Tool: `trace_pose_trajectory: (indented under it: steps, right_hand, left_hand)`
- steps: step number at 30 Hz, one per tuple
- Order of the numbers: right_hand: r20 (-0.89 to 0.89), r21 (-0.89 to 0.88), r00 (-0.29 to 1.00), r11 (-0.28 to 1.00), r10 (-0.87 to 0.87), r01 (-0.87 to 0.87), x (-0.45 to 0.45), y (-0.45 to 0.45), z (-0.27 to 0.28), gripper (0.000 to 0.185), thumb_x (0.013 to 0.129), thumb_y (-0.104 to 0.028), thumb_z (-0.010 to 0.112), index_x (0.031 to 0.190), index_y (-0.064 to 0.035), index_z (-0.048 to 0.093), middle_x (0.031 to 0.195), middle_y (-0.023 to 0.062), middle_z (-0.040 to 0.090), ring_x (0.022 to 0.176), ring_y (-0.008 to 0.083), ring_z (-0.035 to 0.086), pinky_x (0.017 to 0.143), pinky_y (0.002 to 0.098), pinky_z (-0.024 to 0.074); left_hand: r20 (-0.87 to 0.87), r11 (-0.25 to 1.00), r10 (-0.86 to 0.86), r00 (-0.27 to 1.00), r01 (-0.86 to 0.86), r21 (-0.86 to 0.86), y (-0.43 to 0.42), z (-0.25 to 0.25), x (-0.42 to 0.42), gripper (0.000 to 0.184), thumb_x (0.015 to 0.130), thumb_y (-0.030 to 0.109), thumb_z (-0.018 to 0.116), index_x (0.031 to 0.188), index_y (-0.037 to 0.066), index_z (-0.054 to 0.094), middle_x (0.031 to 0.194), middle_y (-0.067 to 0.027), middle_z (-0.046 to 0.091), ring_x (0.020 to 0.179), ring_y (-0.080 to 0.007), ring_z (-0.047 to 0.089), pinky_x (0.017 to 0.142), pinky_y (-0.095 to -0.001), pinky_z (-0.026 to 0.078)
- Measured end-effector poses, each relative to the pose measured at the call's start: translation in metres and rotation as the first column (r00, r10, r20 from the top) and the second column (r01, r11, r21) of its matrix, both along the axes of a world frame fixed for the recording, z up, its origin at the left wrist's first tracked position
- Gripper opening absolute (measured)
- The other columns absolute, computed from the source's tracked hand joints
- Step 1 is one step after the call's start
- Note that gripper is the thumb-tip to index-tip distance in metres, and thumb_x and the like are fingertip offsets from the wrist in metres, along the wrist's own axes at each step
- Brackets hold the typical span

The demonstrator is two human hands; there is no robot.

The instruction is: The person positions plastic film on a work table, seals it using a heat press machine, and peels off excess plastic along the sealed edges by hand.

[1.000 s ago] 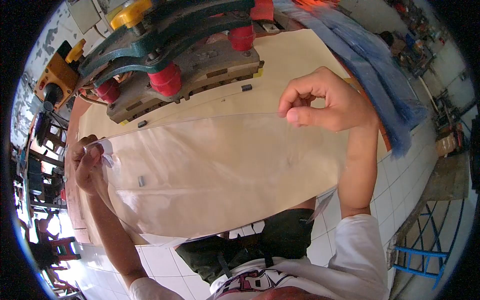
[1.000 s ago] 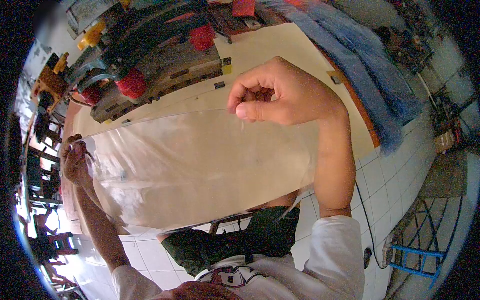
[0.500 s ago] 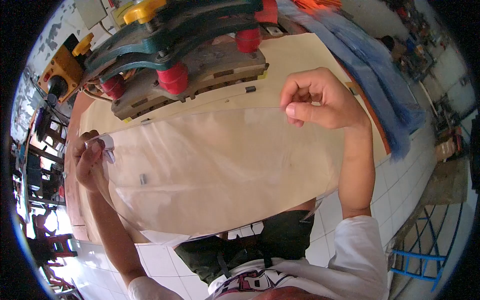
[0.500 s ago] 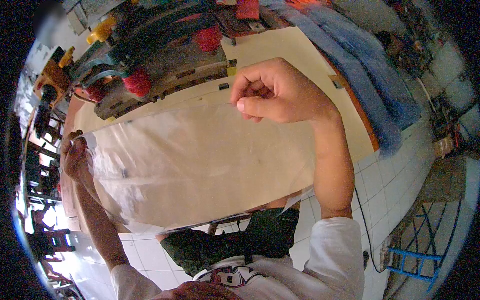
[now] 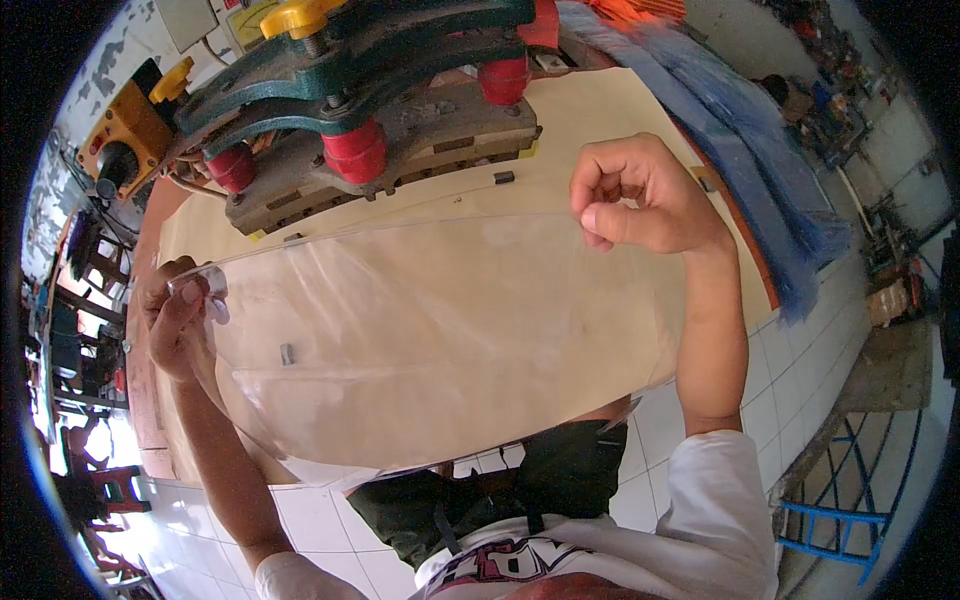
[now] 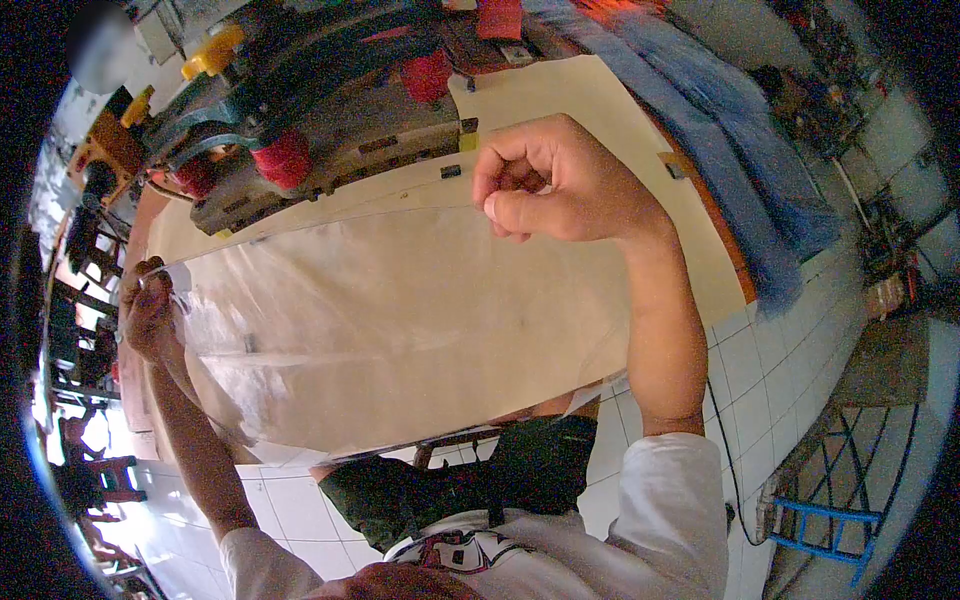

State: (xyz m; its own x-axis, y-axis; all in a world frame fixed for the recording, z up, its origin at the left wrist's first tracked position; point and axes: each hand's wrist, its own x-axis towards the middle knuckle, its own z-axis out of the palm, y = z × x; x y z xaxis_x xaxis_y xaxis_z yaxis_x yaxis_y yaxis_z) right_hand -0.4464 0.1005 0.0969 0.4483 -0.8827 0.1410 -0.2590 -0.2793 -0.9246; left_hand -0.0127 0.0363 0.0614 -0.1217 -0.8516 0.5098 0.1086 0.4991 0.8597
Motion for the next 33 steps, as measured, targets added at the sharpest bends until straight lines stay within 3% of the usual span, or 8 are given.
trace_pose_trajectory:
  steps: [14,25,30,32,33]
  right_hand:
    - [-0.049,-0.087,0.998,0.995,0.035,-0.039,-0.0026,0.0002,0.0022,0.011,0.076,-0.012,0.066,0.081,-0.0033,0.06,0.071,-0.0022,0.06,0.065,0.0042,0.055,0.059,0.0211,0.044]
    - [-0.049,-0.056,0.997,0.997,0.058,-0.061,-0.002,0.0005,0.0043,0.012,0.075,-0.013,0.065,0.081,-0.0035,0.06,0.074,-0.0018,0.061,0.068,0.0053,0.057,0.062,0.0225,0.0453]
    - [-0.064,-0.08,0.996,0.994,0.064,-0.069,-0.0016,-0.0007,0.0022,0.012,0.075,-0.013,0.064,0.081,-0.0037,0.06,0.074,-0.002,0.061,0.069,0.0054,0.056,0.062,0.0221,0.0448]
    - [-0.035,-0.191,0.999,0.981,0.036,-0.042,0.0015,-0.002,-0.0017,0.011,0.074,-0.012,0.061,0.073,-0.0031,0.054,0.063,0.0014,0.057,0.053,0.0081,0.054,0.051,0.0221,0.0423]
    - [-0.035,-0.191,0.999,0.981,0.035,-0.041,0.0014,-0.0019,-0.0016,0.011,0.074,-0.012,0.061,0.073,-0.0031,0.054,0.063,0.0014,0.057,0.053,0.0081,0.054,0.051,0.0221,0.0423]
  left_hand:
    - [-0.002,1.0,0.007,1.0,-0.007,-0.016,-0.0017,-0.0022,0.0034,0.014,0.075,0.014,0.057,0.067,0.003,0.052,0.064,-0.0037,0.045,0.059,-0.0122,0.041,0.055,-0.0266,0.031]
    - [0.021,0.996,-0.076,0.997,0.077,-0.046,-0.0037,-0.0011,0.0049,0.015,0.075,0.013,0.056,0.065,0.002,0.051,0.064,-0.0034,0.044,0.058,-0.011,0.04,0.053,-0.0253,0.03]
    - [-0.006,1.0,-0.019,1.0,0.019,-0.002,-0.004,-0.004,0.0056,0.015,0.074,0.013,0.056,0.067,0.001,0.052,0.064,-0.0044,0.046,0.058,-0.0115,0.041,0.055,-0.0259,0.031]
    - [-0.011,1.0,-0.027,1.0,0.027,-0.008,-0.0044,-0.0041,0.0058,0.015,0.074,0.013,0.056,0.067,0.001,0.053,0.064,-0.0046,0.046,0.058,-0.0116,0.041,0.055,-0.0261,0.031]
    - [-0.007,0.999,-0.046,0.999,0.046,-0.016,-0.0038,-0.0029,0.0052,0.014,0.074,0.013,0.056,0.067,0.0,0.053,0.064,-0.0047,0.046,0.058,-0.0119,0.041,0.056,-0.0264,0.031]
